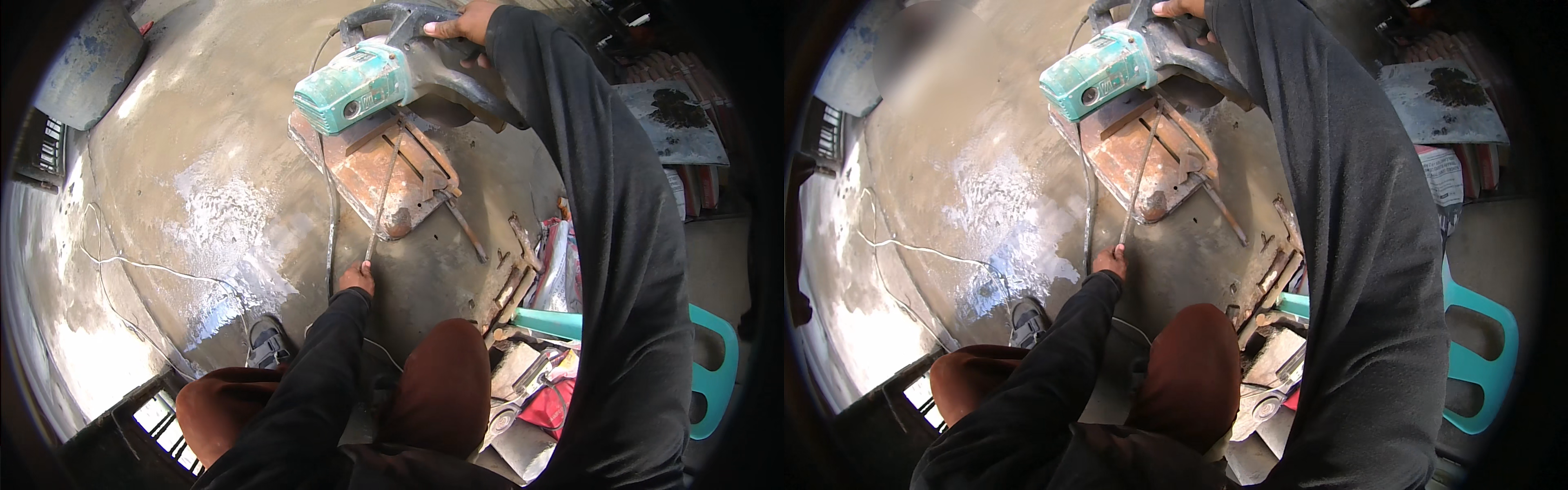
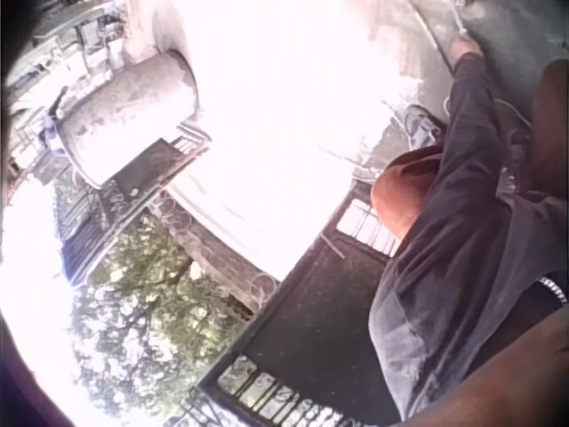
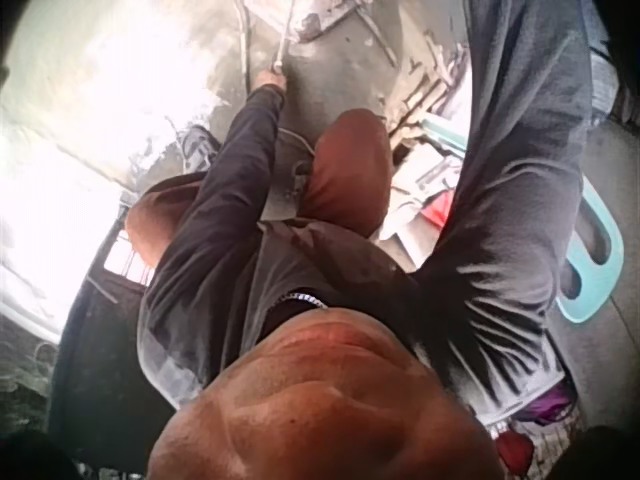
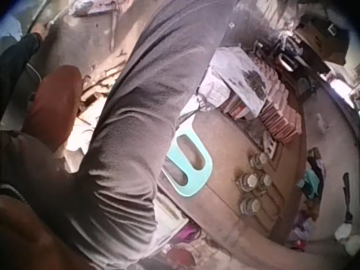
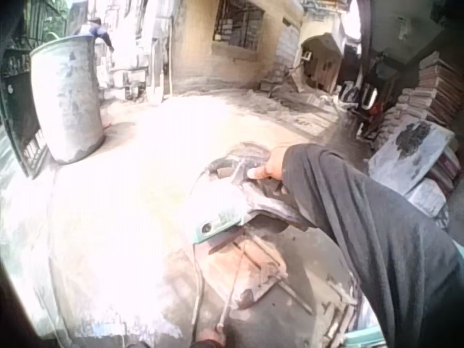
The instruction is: The person uses a handheld angle grinder to cut a metal bar clamped on a small workbench. They position the bar, start the grinder, and cut through the metal, producing sparks. The person then repositions the bar and continues cutting.
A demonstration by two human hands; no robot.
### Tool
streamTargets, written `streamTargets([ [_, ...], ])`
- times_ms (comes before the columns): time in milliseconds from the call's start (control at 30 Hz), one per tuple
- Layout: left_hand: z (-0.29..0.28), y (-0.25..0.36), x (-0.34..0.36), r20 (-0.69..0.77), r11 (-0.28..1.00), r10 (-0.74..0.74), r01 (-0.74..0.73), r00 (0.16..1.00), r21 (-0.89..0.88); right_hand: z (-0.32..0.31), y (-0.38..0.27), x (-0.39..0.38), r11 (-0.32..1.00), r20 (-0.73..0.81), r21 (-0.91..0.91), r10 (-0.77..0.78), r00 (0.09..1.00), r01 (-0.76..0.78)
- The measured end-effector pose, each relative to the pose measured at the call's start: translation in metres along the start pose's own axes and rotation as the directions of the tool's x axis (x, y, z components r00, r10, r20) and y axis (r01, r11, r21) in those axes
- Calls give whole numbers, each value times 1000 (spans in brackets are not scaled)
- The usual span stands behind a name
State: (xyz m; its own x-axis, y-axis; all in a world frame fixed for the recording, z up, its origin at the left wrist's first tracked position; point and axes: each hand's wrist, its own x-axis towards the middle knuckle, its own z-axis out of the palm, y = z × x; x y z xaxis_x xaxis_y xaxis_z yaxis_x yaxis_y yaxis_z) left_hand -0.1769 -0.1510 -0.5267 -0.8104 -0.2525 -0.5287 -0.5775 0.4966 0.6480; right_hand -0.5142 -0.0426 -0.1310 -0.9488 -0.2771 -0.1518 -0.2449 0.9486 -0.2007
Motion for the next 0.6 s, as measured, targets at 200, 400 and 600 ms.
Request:
streamTargets([
  [200, -3, -3, -1, -52, 999, 25, -24, 998, 21, 9, 9, -17, 1000, -15, 20, -5, 1000, 5],
  [400, 4, -9, 7, -77, 997, 39, -34, 996, 65, 13, 8, -23, 1000, -10, 21, -11, 1000, 12],
  [600, 7, -12, 12, -65, 993, 77, -71, 995, 98, 11, 7, -25, 1000, -1, 17, -12, 1000, 12],
])
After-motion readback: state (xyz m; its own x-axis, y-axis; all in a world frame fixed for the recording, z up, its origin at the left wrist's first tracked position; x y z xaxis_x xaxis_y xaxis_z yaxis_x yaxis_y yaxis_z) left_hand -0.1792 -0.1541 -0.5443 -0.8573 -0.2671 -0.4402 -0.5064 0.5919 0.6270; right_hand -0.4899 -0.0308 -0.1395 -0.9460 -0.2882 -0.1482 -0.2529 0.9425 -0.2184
